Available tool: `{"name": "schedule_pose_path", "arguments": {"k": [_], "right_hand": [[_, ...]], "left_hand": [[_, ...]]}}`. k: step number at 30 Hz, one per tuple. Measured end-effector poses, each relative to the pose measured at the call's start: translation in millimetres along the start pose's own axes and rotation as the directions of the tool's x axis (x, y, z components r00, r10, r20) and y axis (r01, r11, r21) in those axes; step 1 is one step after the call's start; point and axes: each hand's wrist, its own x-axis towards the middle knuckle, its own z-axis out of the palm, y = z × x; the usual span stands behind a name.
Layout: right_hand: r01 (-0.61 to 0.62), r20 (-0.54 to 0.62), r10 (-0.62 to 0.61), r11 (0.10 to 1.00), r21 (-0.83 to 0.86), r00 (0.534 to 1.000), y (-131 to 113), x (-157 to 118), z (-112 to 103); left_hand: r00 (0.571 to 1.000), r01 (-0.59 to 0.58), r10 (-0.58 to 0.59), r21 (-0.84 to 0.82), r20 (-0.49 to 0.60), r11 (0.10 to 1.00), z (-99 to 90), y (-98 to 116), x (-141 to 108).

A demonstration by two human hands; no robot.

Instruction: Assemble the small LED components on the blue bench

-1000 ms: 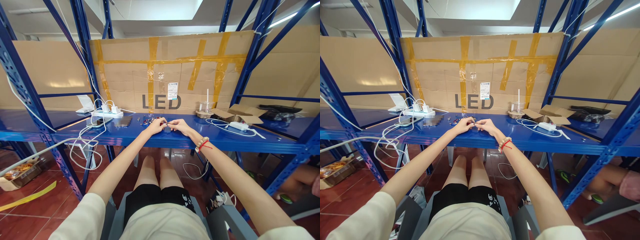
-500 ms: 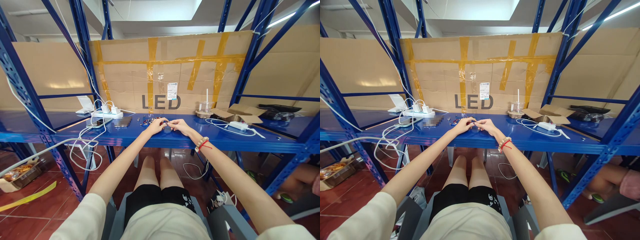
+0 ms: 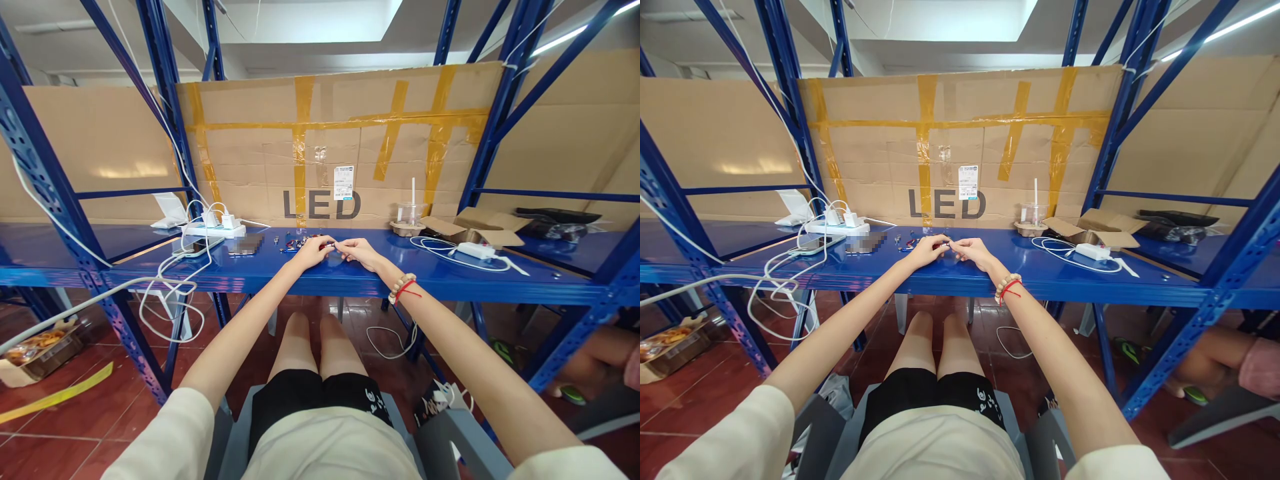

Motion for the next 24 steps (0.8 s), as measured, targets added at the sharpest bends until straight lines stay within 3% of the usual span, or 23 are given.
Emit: {"name": "schedule_pose_path", "arguments": {"k": [9,14,24], "right_hand": [[-0.055,-0.04,0.056,0.998,0.025,0.998,-5.2,-0.9,3.4],[0.003,-0.027,-0.001,0.998,0.068,1.0,-3.7,-1.6,2.1],[0.026,-0.044,-0.021,0.995,0.099,0.999,-4.0,-3.2,1.8]], "left_hand": [[0.995,0.098,-0.096,0.065,-0.029,0.993,3.5,-0.4,1.9],[0.989,0.149,-0.149,0.03,0.001,0.988,3.3,-1.0,2.4],[0.992,0.116,-0.114,-0.044,0.059,0.992,5.3,-2.4,0.8]]}}
